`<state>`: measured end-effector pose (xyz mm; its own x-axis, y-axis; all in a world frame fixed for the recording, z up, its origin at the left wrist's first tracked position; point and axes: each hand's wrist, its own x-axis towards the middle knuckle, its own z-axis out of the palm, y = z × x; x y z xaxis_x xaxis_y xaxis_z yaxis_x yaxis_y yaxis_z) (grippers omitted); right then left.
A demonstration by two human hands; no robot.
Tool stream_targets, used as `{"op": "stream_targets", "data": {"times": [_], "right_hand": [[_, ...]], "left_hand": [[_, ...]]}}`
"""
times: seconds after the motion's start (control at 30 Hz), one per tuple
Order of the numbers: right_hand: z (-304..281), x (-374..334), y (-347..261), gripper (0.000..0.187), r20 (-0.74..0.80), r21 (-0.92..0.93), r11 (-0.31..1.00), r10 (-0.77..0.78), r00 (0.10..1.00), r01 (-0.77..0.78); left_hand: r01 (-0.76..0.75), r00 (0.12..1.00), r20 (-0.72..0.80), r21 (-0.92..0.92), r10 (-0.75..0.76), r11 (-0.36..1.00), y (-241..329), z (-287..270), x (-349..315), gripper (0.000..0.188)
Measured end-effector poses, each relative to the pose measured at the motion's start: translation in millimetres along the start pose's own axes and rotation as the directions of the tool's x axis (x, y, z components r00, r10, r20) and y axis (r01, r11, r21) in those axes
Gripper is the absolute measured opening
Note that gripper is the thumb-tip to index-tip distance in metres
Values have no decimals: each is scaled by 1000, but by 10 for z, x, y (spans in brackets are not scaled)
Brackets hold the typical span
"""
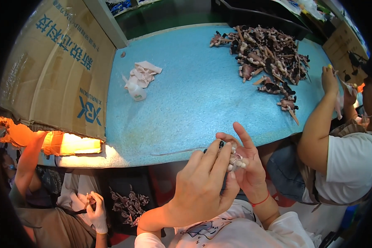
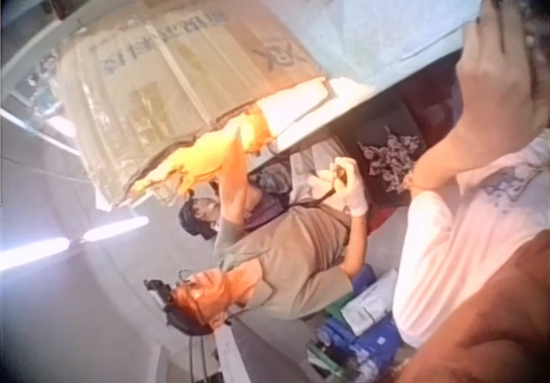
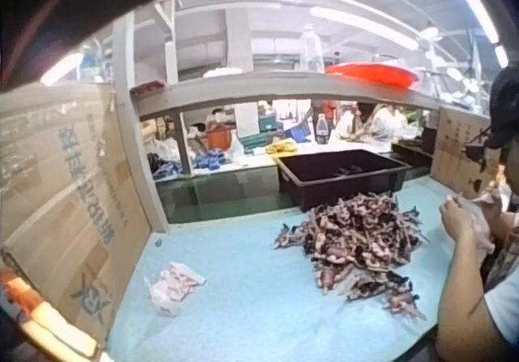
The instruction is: The person assembles plastic action figures by applying glue from a bottle to various plastic components and attaching them to the figures.
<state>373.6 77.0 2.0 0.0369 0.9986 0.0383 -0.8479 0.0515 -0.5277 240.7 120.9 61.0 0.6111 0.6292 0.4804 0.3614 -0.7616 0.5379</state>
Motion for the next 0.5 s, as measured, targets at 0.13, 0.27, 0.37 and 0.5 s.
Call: {"op": "stream_targets", "data": {"times": [0.13, 0.27, 0.37, 0.5], "right_hand": [[-4, -14, -48, 66, 6, -42, 999, -35, 999, 36], [-27, -10, -80, 63, 39, -104, 992, -73, 997, 76], [1, -7, -110, 61, 46, -154, 985, -70, 997, 76], [37, -8, -160, 57, 42, -192, 980, -38, 998, 45]], "left_hand": [[36, 998, 63, -84, -31, 996, 26, -17, 19, 48], [112, 988, 121, -151, -94, 982, 38, -51, 9, 50], [110, 991, 103, -204, -90, 973, 1, -35, -12, 50], [119, 991, 96, -245, -98, 962, -28, -21, -25, 50]]}}
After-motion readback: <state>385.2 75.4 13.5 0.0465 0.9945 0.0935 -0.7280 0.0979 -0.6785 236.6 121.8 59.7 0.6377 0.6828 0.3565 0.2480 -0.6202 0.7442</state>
